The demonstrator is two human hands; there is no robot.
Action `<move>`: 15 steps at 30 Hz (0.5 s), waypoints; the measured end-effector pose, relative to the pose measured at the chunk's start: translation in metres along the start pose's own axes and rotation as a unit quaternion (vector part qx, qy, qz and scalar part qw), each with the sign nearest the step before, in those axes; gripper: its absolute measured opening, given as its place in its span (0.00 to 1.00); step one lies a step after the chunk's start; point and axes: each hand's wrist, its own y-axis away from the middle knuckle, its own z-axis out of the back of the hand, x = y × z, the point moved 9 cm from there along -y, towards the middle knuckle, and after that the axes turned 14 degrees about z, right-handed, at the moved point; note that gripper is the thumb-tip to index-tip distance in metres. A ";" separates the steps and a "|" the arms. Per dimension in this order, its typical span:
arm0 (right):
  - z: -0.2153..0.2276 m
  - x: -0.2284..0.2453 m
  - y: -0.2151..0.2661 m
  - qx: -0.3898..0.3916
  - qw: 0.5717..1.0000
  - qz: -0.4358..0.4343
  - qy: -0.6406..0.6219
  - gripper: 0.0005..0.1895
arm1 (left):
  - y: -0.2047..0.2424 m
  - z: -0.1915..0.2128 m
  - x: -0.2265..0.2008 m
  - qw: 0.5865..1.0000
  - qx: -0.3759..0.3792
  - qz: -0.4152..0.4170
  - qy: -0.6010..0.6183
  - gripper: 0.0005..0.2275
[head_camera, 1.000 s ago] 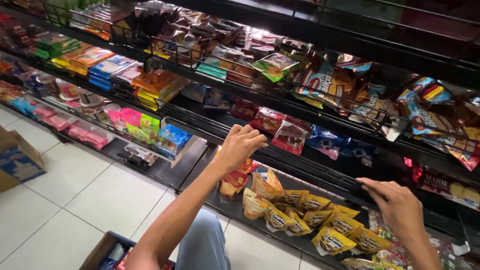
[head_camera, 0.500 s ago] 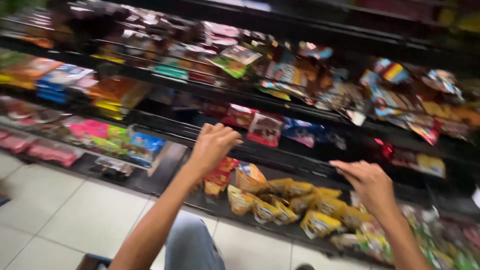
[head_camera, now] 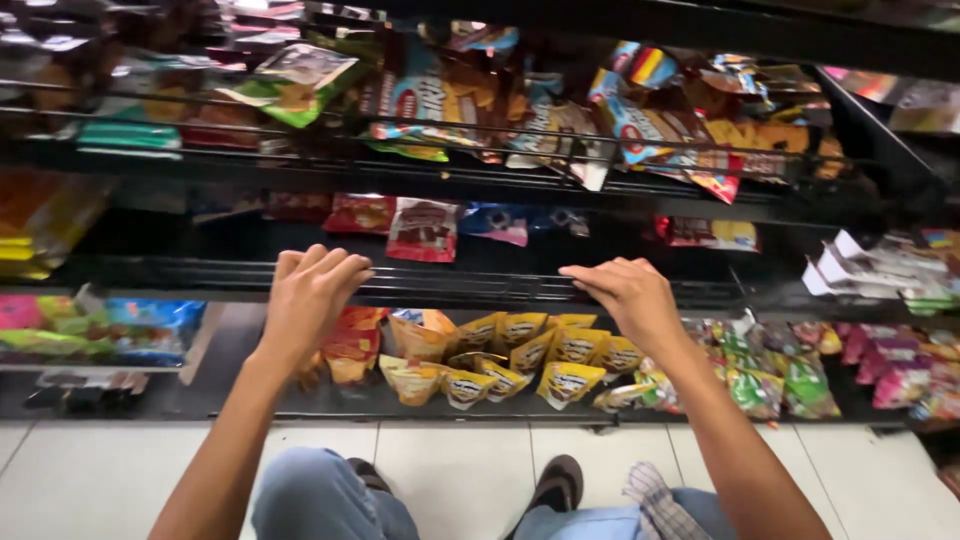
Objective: Clean and organize snack shelves in a grocery store using a barcode scanner and a cloth.
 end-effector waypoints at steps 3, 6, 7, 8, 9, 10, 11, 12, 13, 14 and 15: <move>-0.004 0.003 -0.003 0.011 1.000 0.014 0.015 0.15 | 0.002 -0.004 0.004 1.000 0.007 0.014 0.015 0.05; -0.003 0.007 0.001 -0.006 1.000 0.014 0.025 0.15 | 0.005 -0.006 0.005 1.000 -0.003 0.016 0.018 0.05; -0.003 0.005 0.003 -0.002 1.000 0.005 0.030 0.15 | 0.006 -0.008 0.004 1.000 0.002 0.011 0.027 0.05; -0.003 0.007 0.005 -0.006 1.000 0.006 0.017 0.15 | 0.007 -0.011 0.004 1.000 0.004 0.012 0.018 0.05; -0.004 0.008 0.003 -0.012 1.000 0.011 0.004 0.15 | 0.007 -0.011 0.007 1.000 0.003 0.013 0.005 0.05; -0.005 0.007 0.007 -0.012 1.000 0.006 0.008 0.15 | 0.008 -0.014 0.006 1.000 0.005 0.009 0.010 0.05; -0.005 0.008 0.007 -0.025 0.999 0.015 0.014 0.16 | 0.009 -0.014 0.008 1.000 -0.001 0.013 0.001 0.05; -0.004 0.009 0.007 -0.039 0.999 0.024 0.020 0.17 | 0.009 -0.014 0.010 1.000 -0.006 0.018 -0.007 0.06; -0.005 0.010 0.007 -0.039 0.999 0.023 0.020 0.17 | 0.010 -0.016 0.010 1.000 -0.006 0.017 -0.007 0.06; -0.005 0.010 0.008 -0.043 0.999 0.013 0.015 0.17 | 0.010 -0.019 0.012 1.000 0.001 0.028 -0.006 0.06; -0.005 0.011 0.010 -0.044 0.999 0.003 0.008 0.16 | 0.013 -0.021 0.014 0.999 0.010 0.040 -0.006 0.06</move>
